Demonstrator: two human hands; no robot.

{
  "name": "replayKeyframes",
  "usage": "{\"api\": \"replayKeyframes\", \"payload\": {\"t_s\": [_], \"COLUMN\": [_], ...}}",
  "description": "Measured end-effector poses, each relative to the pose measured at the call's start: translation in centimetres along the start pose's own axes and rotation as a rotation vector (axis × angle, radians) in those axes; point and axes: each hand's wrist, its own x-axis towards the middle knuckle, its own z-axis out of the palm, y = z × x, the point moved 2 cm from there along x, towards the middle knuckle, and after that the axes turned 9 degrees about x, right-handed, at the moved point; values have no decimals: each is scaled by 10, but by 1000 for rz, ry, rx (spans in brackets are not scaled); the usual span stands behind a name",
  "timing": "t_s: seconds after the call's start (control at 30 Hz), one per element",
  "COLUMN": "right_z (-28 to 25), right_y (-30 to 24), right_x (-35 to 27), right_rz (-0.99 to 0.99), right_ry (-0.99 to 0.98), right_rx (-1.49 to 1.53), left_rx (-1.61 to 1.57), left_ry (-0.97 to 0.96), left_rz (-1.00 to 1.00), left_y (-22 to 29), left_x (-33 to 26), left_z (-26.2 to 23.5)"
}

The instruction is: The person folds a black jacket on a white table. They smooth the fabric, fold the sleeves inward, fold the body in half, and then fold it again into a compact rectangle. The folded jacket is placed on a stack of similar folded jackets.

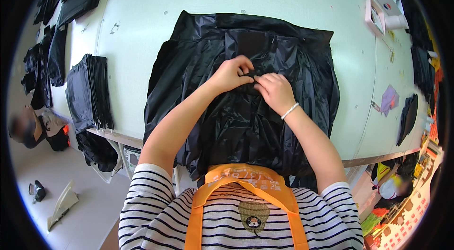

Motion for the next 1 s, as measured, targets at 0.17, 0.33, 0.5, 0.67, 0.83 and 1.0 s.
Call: {"api": "replayKeyframes", "payload": {"t_s": [0.17, 0.33, 0.5, 0.67, 0.83, 1.0], "right_z": [3, -2, 4, -3, -6, -3], "right_y": [3, -23, -11, 12, 10, -21], "right_x": [-1, -29, -19, 11, 22, 5], "right_rz": [-106, -132, -113, 356, 283, -18], "right_ry": [-33, 13, 44, 49, 113, 170], "right_rx": [-50, -217, -135, 324, 142, -73], "left_rx": [116, 690, 680, 902, 788, 426], "left_ry": [170, -97, -147, 143, 162, 56], "left_rz": [194, 426, 495, 560, 525, 361], "left_y": [20, 51, 43, 62, 45, 17], "left_x": [-7, -20, -14, -26, -35, -7], "left_z": [-6, -8, -12, -10, 8, -6]}}
